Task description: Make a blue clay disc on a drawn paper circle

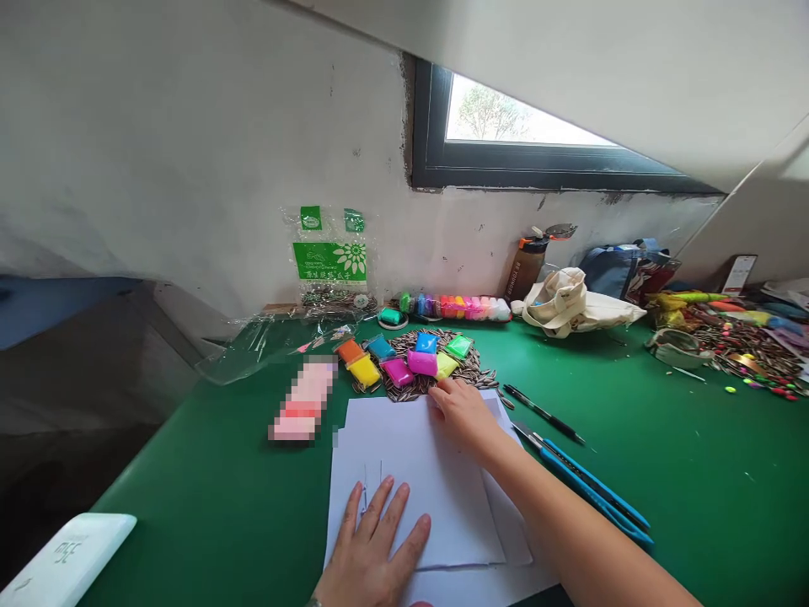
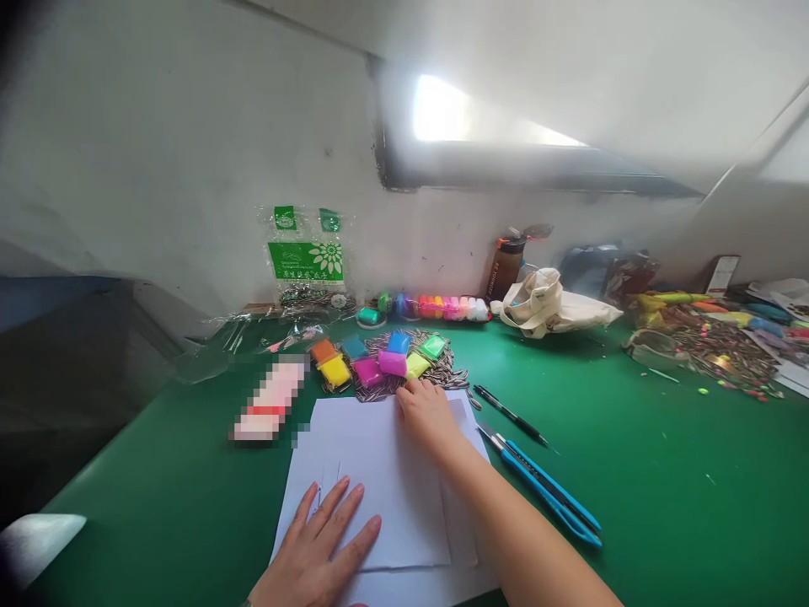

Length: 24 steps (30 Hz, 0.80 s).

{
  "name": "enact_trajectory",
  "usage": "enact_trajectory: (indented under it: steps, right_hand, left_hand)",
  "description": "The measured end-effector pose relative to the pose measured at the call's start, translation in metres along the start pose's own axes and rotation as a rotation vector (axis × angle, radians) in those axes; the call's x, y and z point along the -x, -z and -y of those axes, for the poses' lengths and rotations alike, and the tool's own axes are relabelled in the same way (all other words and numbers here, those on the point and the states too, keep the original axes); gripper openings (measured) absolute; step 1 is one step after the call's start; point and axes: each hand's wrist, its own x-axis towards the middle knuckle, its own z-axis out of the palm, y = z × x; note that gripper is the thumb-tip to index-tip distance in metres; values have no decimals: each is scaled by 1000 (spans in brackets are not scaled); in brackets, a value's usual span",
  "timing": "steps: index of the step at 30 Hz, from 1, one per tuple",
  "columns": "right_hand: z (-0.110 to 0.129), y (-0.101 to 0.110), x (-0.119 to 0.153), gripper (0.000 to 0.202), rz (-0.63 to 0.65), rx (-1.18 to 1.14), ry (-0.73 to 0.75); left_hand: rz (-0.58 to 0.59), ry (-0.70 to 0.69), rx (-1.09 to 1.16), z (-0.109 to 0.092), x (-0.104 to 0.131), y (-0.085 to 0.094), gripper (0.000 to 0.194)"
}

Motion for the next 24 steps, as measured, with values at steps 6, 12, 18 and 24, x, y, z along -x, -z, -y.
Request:
enact_trajectory:
  steps: [6,12,18,24]
  right_hand:
    - [1,0,0,7,8,-4,14]
    - [8,2,7,13,19,-54,91]
    - [49,1,4,20,25,-182,330]
    - [53,-6,-27,18,-9,-120,195]
  left_hand:
    - [52,72,40,-9,2,2,52]
    - [21,75,29,-13,4,4,48]
    - [61,78,19,-14,3,3,40]
    - [77,70,5,-14,2,6,55]
